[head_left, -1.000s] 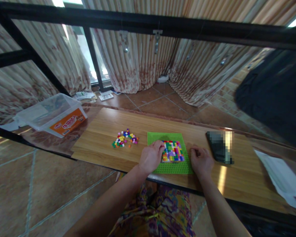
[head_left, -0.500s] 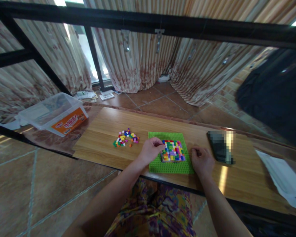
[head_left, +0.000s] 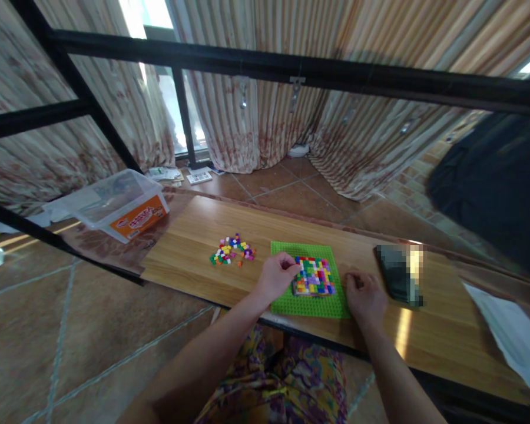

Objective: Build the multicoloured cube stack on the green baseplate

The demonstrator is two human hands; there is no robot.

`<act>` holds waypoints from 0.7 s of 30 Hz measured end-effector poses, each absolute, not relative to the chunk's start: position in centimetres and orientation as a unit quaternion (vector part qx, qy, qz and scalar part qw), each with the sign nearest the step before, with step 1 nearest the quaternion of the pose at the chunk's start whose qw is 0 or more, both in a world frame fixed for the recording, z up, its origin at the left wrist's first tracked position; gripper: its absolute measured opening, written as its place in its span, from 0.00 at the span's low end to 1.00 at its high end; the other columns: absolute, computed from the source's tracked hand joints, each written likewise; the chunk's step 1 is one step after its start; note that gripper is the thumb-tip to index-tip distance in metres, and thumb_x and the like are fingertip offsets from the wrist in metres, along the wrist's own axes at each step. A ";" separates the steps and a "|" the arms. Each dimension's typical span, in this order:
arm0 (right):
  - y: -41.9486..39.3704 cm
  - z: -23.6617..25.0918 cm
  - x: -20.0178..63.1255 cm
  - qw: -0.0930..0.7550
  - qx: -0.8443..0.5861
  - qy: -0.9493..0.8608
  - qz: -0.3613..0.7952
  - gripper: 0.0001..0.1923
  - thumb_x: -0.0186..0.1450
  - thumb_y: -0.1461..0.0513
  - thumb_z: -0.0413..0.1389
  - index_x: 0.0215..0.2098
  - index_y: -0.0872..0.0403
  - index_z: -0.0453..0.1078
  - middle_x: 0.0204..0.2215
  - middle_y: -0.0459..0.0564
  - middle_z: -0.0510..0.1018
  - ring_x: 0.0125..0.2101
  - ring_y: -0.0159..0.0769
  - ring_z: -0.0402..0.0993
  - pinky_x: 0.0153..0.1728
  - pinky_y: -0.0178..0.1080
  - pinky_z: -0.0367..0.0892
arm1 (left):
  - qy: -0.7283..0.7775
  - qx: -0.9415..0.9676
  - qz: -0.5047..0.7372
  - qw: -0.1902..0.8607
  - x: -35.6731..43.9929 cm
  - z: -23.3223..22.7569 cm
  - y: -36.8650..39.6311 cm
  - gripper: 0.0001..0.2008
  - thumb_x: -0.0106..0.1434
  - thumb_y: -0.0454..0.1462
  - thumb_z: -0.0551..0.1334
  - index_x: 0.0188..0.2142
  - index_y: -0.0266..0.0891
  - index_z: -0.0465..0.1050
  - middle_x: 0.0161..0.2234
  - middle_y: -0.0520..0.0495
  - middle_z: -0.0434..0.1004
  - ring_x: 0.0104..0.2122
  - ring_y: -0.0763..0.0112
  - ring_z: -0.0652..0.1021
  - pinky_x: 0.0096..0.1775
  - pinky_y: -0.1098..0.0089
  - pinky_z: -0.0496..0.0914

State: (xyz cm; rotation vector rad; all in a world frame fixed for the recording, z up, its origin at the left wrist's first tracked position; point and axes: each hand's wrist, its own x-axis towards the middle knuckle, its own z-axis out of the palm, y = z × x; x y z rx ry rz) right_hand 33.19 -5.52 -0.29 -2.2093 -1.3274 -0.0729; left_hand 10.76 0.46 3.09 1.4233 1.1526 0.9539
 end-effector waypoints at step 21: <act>-5.5 -0.4 33.3 0.276 -0.824 -0.494 -0.036 0.18 0.60 0.54 0.47 0.34 0.55 0.75 0.33 0.52 0.73 0.28 0.34 0.64 0.29 0.36 0.54 | 0.674 0.719 0.147 0.087 1.0 4.0 -0.3 0.08 0.62 0.34 0.54 0.34 0.38 0.71 0.35 0.41 0.75 0.34 0.62 0.76 0.34 0.68 0.67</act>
